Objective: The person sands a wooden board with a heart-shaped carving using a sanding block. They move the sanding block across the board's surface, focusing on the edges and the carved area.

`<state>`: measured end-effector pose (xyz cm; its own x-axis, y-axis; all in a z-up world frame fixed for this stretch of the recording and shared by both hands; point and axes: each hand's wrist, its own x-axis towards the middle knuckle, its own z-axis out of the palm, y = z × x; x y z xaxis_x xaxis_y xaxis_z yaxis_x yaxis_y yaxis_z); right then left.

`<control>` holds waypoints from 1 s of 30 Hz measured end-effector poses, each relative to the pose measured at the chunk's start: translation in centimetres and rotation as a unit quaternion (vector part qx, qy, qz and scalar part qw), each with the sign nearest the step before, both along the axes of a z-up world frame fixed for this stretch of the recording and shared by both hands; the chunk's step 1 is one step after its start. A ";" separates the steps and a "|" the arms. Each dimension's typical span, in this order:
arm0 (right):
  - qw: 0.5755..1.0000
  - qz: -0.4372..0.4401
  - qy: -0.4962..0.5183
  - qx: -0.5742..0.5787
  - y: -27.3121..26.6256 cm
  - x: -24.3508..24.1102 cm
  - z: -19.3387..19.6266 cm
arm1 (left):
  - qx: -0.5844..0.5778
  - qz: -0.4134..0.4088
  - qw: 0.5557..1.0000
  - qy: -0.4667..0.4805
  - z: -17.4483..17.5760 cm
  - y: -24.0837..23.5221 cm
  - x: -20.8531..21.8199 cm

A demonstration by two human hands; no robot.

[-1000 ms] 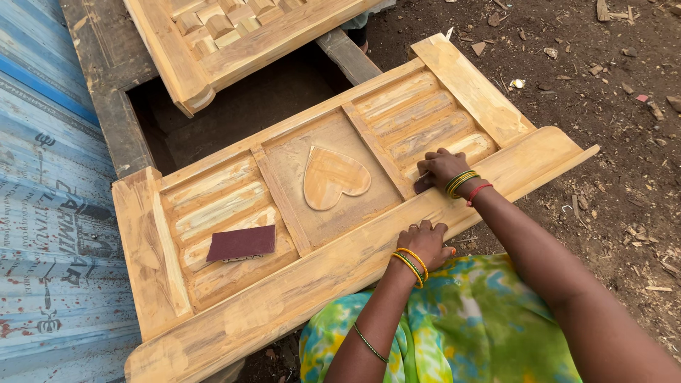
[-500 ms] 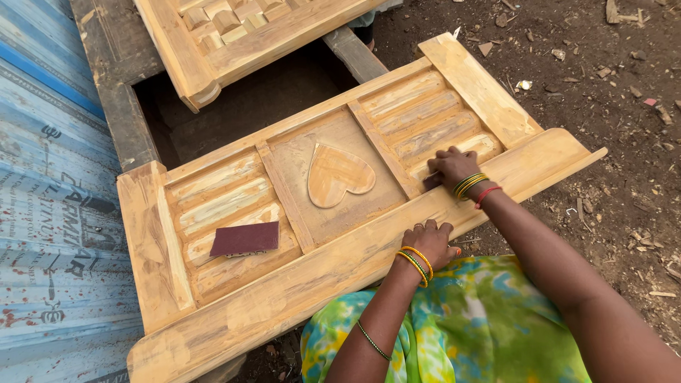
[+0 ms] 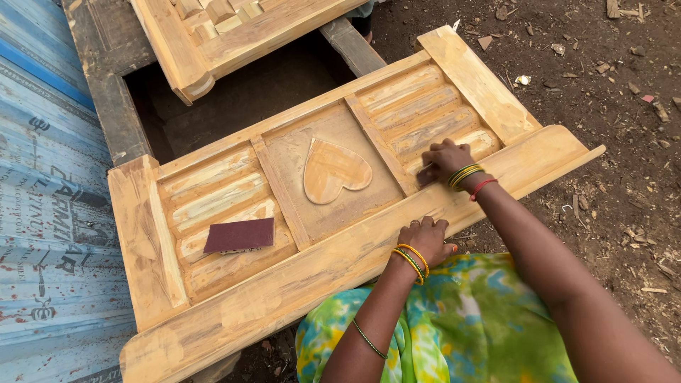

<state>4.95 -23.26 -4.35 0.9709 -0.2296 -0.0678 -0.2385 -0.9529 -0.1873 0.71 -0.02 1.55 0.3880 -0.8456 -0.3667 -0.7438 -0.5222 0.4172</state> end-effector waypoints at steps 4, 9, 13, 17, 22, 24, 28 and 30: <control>0.994 -0.108 0.003 -0.005 -4.0 -1.0 1.4 | 0.003 -0.008 1.000 -0.007 0.0 0.1 0.0; 0.998 -0.046 -0.026 -0.039 -1.6 1.1 0.3 | 0.014 -0.009 1.000 0.006 0.0 0.3 -0.3; 0.992 0.123 0.017 -0.027 2.0 3.2 -0.5 | 0.006 -0.014 1.000 0.004 0.3 0.3 0.1; 0.998 0.035 0.040 -0.038 -1.0 0.8 0.0 | 0.006 -0.005 1.000 0.011 0.1 0.5 0.1; 0.992 -0.107 0.053 -0.040 -3.5 -0.9 0.3 | 0.000 -0.011 1.000 -0.002 0.3 0.4 0.0; 0.997 -0.029 0.018 -0.069 -2.3 -1.2 -0.8 | 0.007 -0.015 1.000 0.001 0.2 0.2 -0.3; 0.999 0.046 -0.008 0.022 -1.4 -0.5 -2.2 | -0.008 -0.007 1.000 0.002 0.0 0.3 0.0; 0.999 -0.012 0.020 0.049 -2.2 0.0 -2.8 | -0.012 -0.001 1.000 0.005 -0.3 0.9 0.0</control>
<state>4.96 -25.50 -7.19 0.9611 -0.2440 -0.1295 -0.2710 -0.9239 -0.2701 0.74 0.90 1.23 0.3820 -0.8551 -0.3505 -0.7408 -0.5101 0.4371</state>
